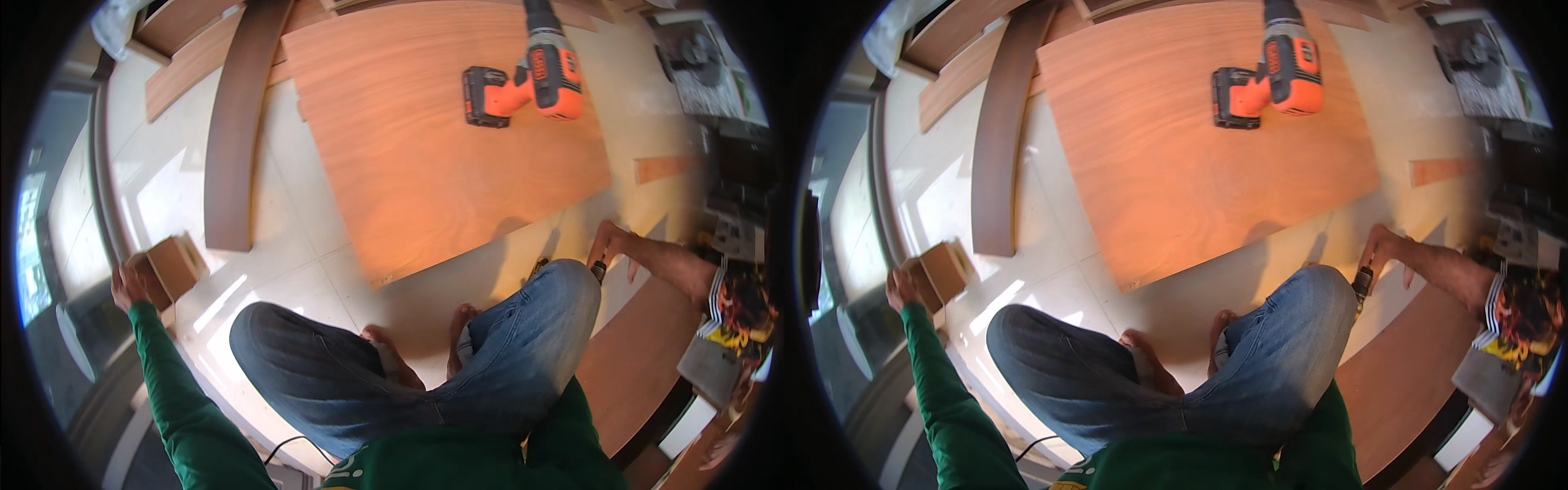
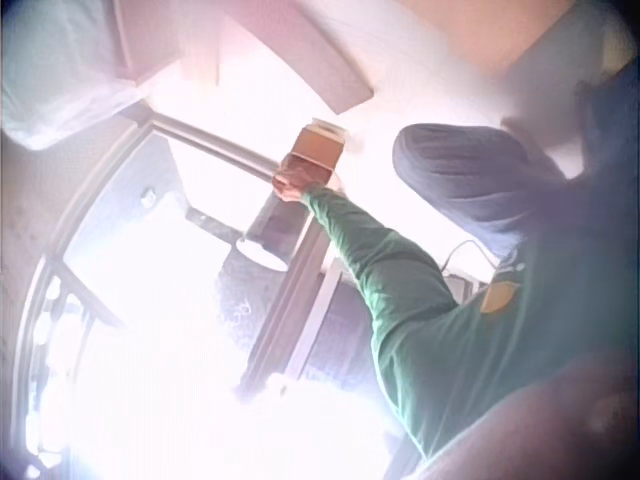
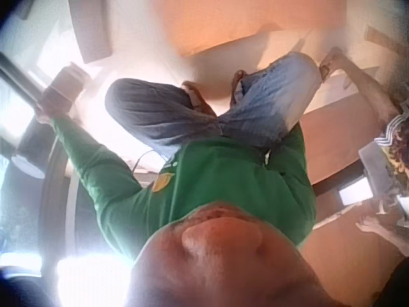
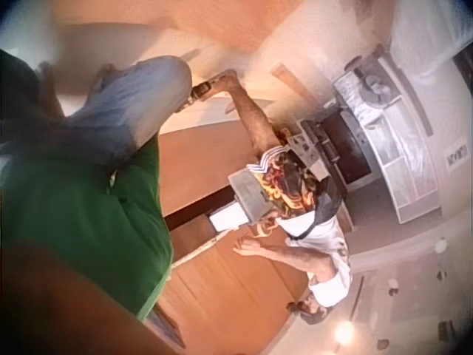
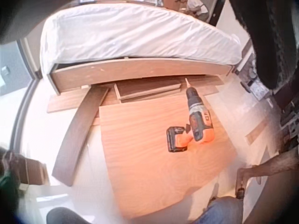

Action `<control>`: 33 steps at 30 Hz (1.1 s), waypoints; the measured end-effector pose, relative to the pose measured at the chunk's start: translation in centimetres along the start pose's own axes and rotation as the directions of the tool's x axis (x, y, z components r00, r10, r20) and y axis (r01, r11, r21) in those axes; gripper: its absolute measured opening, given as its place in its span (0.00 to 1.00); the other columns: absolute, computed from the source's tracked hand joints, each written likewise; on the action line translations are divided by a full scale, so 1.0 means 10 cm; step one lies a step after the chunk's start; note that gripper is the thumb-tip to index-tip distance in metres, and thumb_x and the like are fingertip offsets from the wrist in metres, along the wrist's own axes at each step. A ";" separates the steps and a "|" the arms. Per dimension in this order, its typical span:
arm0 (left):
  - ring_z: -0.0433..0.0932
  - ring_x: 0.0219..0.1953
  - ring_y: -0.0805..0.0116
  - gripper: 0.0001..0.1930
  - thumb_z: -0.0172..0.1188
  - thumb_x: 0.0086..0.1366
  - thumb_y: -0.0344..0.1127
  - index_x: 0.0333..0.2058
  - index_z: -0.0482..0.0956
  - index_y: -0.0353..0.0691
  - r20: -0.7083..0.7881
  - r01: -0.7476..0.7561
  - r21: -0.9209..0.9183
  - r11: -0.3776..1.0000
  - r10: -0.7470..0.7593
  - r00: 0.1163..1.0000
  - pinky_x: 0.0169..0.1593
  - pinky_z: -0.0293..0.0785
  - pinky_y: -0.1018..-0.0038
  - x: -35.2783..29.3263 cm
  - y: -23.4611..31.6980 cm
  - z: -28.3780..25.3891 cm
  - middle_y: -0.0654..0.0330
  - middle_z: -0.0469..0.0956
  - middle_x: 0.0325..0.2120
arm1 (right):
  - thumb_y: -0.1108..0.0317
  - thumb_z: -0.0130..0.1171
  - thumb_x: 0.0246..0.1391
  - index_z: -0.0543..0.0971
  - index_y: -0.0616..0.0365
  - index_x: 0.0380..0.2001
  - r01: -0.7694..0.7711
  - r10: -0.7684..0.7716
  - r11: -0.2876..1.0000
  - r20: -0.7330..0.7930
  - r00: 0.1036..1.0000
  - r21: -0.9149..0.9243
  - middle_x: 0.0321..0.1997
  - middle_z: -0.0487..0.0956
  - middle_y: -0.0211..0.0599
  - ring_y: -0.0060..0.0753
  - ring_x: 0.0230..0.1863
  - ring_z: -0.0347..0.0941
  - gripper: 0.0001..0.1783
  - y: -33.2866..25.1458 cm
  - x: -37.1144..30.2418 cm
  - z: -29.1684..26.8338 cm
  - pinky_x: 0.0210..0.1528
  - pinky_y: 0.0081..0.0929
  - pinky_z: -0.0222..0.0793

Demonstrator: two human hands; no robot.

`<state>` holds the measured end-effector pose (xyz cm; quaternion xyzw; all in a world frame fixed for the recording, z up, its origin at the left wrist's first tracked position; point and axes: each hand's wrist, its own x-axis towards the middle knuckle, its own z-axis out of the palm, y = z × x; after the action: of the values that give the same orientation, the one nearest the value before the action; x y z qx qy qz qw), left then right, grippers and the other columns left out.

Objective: The person assembles a wooden cabinet by aligning and attaching various wooden panels and trim pieces. They use a cordless drill to secure the components together, handling the wood pieces and tools while sitting on the floor.

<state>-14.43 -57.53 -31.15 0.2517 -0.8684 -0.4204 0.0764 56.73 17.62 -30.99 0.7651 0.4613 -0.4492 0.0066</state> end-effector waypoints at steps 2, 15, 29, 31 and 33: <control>0.78 0.32 0.72 0.17 0.54 0.69 0.43 0.49 0.81 0.40 0.016 -0.129 0.103 0.986 0.128 0.992 0.31 0.78 0.75 -0.29 0.50 0.04 0.60 0.81 0.34 | 0.69 0.55 0.58 0.63 0.64 0.64 0.047 -0.047 0.999 -0.019 0.999 -0.012 0.51 0.79 0.47 0.42 0.47 0.78 0.31 -0.08 0.12 0.00 0.49 0.40 0.75; 0.68 0.26 0.85 0.14 0.52 0.69 0.37 0.47 0.80 0.38 0.531 0.164 -0.417 0.894 0.093 0.842 0.23 0.64 0.87 -3.19 2.63 0.65 0.70 0.69 0.29 | 0.70 0.57 0.57 0.68 0.64 0.61 0.392 -0.392 0.917 -0.017 0.920 0.073 0.53 0.78 0.44 0.39 0.50 0.76 0.28 -0.49 0.36 -0.26 0.52 0.37 0.73; 0.70 0.27 0.79 0.24 0.49 0.74 0.44 0.61 0.64 0.35 0.228 -0.347 -0.638 0.688 0.598 0.768 0.28 0.71 0.86 -3.74 2.81 -0.19 0.61 0.71 0.36 | 0.62 0.56 0.60 0.74 0.62 0.41 0.684 -0.767 0.635 0.185 0.615 0.359 0.35 0.73 0.34 0.29 0.40 0.69 0.14 -1.83 -0.97 -0.81 0.48 0.29 0.65; 0.71 0.24 0.78 0.23 0.50 0.73 0.46 0.59 0.66 0.35 0.473 -0.106 -0.644 0.758 0.503 0.724 0.30 0.77 0.81 -4.04 2.73 -0.20 0.60 0.73 0.33 | 0.63 0.55 0.61 0.73 0.63 0.42 0.742 -0.822 0.569 0.249 0.512 0.354 0.36 0.72 0.35 0.30 0.42 0.68 0.13 -2.03 -1.16 -0.76 0.50 0.31 0.64; 0.73 0.23 0.77 0.20 0.50 0.73 0.43 0.57 0.67 0.35 0.713 0.235 -0.519 0.822 0.264 0.649 0.29 0.79 0.77 -4.41 2.74 0.03 0.60 0.73 0.30 | 0.59 0.53 0.63 0.71 0.64 0.47 0.812 -0.839 0.536 0.254 0.481 0.233 0.33 0.72 0.33 0.26 0.38 0.69 0.18 -2.34 -1.47 -0.80 0.48 0.29 0.66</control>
<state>13.27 -20.95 -6.81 0.0096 -0.6535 -0.7243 -0.2196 43.03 24.15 -6.52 0.3600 0.7446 -0.5382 -0.1621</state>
